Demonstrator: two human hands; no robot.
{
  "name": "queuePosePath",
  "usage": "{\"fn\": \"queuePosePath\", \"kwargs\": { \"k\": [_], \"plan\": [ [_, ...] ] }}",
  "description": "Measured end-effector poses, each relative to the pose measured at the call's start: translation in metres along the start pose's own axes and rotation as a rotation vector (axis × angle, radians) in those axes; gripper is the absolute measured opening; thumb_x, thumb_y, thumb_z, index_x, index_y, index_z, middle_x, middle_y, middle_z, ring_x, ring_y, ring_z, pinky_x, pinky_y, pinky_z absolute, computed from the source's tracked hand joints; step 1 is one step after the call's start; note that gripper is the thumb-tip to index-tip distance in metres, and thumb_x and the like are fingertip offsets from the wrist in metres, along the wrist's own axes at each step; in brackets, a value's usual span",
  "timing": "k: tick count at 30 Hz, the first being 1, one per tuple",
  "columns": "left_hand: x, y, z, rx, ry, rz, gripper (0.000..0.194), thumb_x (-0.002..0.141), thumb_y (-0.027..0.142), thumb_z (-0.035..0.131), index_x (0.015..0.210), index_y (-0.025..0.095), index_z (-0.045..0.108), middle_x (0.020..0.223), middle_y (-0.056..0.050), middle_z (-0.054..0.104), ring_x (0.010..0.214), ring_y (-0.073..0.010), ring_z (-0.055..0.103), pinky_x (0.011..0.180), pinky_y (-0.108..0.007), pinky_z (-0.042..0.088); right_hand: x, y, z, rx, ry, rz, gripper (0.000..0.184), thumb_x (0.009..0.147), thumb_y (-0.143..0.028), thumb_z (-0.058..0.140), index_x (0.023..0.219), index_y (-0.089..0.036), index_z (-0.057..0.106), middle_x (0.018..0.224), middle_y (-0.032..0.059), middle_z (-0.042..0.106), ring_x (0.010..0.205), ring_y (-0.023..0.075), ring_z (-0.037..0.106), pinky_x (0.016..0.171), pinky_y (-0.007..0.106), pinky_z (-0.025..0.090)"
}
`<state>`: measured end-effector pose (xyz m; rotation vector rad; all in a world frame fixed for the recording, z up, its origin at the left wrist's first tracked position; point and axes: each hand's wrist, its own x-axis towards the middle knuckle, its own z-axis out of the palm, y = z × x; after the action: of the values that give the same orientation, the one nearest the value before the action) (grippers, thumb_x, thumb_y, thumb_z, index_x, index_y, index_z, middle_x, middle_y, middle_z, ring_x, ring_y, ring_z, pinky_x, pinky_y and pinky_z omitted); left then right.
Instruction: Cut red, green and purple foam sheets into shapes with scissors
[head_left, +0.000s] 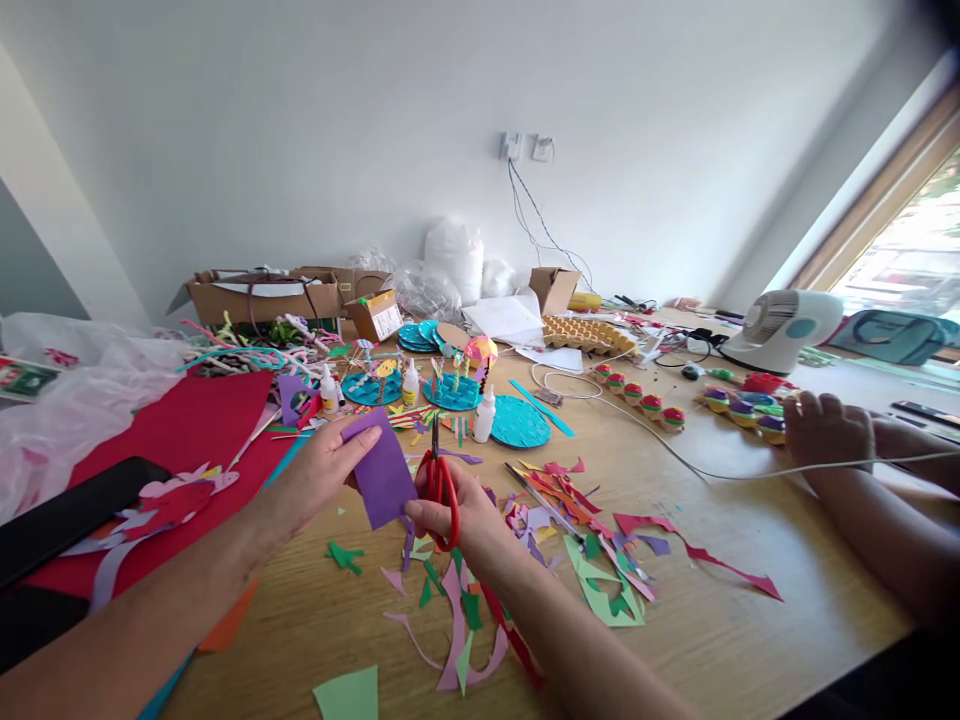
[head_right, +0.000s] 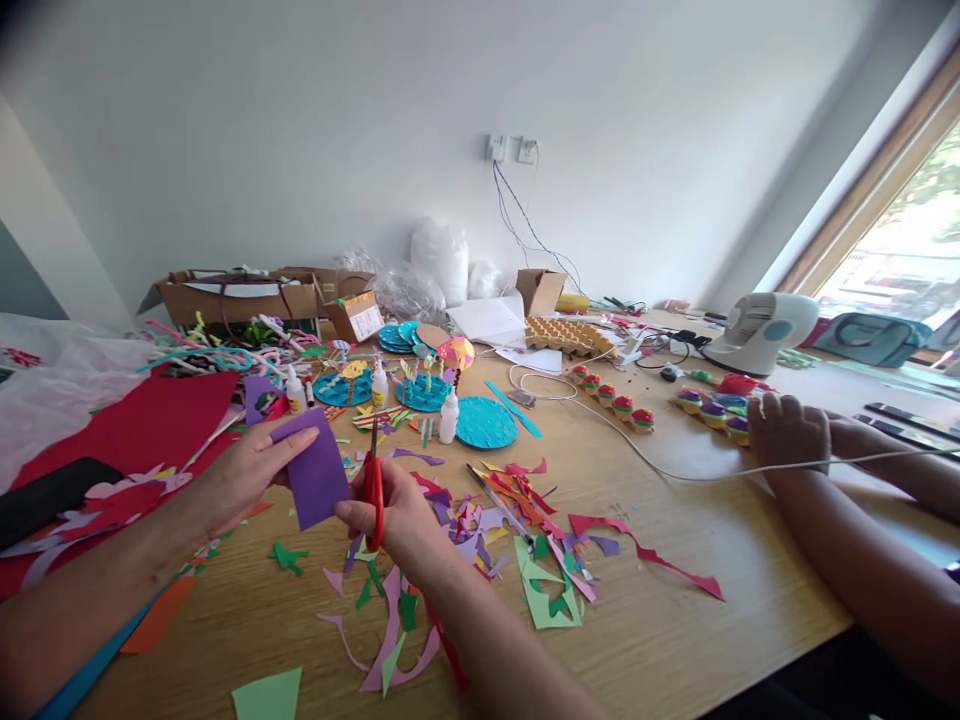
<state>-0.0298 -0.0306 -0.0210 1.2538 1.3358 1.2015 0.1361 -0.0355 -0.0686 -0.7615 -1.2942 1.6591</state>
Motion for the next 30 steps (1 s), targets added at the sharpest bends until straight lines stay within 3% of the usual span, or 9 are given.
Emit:
{"fn": "queuePosePath", "kwargs": {
  "k": [5,8,12,16,20,23,26,30],
  "plan": [
    [-0.005,-0.005,0.008,-0.012,-0.128,0.019,0.028,0.069,0.046,0.061,0.072,0.018,0.059,0.06,0.001,0.062,0.055,-0.0164,0.058,0.05,-0.026,0.047,0.003,0.003,-0.001,0.046,0.114,-0.044,0.029,0.059,-0.024,0.07,0.073,-0.018,0.045,0.054,-0.0088,0.05,0.04,0.0057,0.046,0.04,0.017,0.033],
    [-0.009,-0.006,0.016,0.113,-0.198,-0.002,0.019,0.062,0.036,0.065,0.06,0.018,0.059,0.051,0.001,0.06,0.047,-0.014,0.054,0.045,-0.023,0.043,0.005,0.005,-0.002,0.048,0.144,-0.064,0.029,0.058,-0.023,0.07,0.073,-0.018,0.046,0.054,-0.0092,0.05,0.039,0.005,0.044,0.038,0.017,0.031],
    [-0.01,-0.006,0.025,0.228,-0.146,0.022,0.014,0.057,0.025,0.062,0.046,0.021,0.055,0.038,0.006,0.051,0.038,-0.0114,0.046,0.04,-0.021,0.035,0.005,0.005,-0.001,0.019,0.155,-0.084,0.03,0.058,-0.024,0.072,0.073,-0.018,0.046,0.051,-0.0099,0.047,0.04,0.0053,0.043,0.04,0.017,0.033],
    [-0.009,-0.009,0.025,0.232,-0.121,0.011,0.012,0.057,0.026,0.06,0.047,0.02,0.057,0.038,0.007,0.05,0.039,-0.0108,0.044,0.041,-0.021,0.034,0.005,0.006,0.0,-0.02,0.146,-0.08,0.033,0.058,-0.028,0.073,0.074,-0.019,0.045,0.053,-0.0094,0.045,0.043,0.0064,0.043,0.042,0.019,0.034],
    [-0.01,-0.014,0.018,0.102,-0.141,-0.01,0.012,0.061,0.027,0.062,0.054,0.018,0.059,0.043,0.007,0.052,0.042,-0.0099,0.044,0.044,-0.021,0.035,0.003,0.005,0.0,-0.125,0.139,-0.086,0.033,0.062,-0.033,0.071,0.075,-0.019,0.045,0.056,-0.0077,0.046,0.046,0.0078,0.045,0.044,0.02,0.035],
    [-0.01,-0.013,0.009,-0.107,-0.118,-0.016,0.012,0.064,0.027,0.066,0.061,0.017,0.06,0.052,0.006,0.056,0.047,-0.0092,0.046,0.045,-0.02,0.039,-0.001,0.001,0.002,-0.29,0.122,-0.075,0.024,0.073,-0.037,0.062,0.075,-0.018,0.047,0.057,-0.0056,0.048,0.049,0.0091,0.047,0.046,0.02,0.036],
    [-0.01,-0.009,0.001,-0.299,-0.081,-0.049,0.013,0.062,0.025,0.07,0.064,0.017,0.061,0.056,0.005,0.059,0.05,-0.0089,0.05,0.047,-0.02,0.043,-0.005,-0.003,0.005,-0.414,0.085,-0.039,0.025,0.08,-0.038,0.053,0.067,-0.018,0.045,0.051,-0.0059,0.044,0.045,0.0081,0.045,0.044,0.019,0.034],
    [-0.011,-0.001,-0.004,-0.398,-0.028,-0.074,0.013,0.06,0.023,0.073,0.063,0.016,0.061,0.058,0.003,0.063,0.053,-0.0104,0.056,0.05,-0.021,0.047,-0.008,-0.005,0.008,-0.48,0.023,0.018,0.026,0.081,-0.035,0.047,0.063,-0.019,0.04,0.049,-0.0066,0.041,0.04,0.0076,0.042,0.039,0.018,0.031]
  ]
}}
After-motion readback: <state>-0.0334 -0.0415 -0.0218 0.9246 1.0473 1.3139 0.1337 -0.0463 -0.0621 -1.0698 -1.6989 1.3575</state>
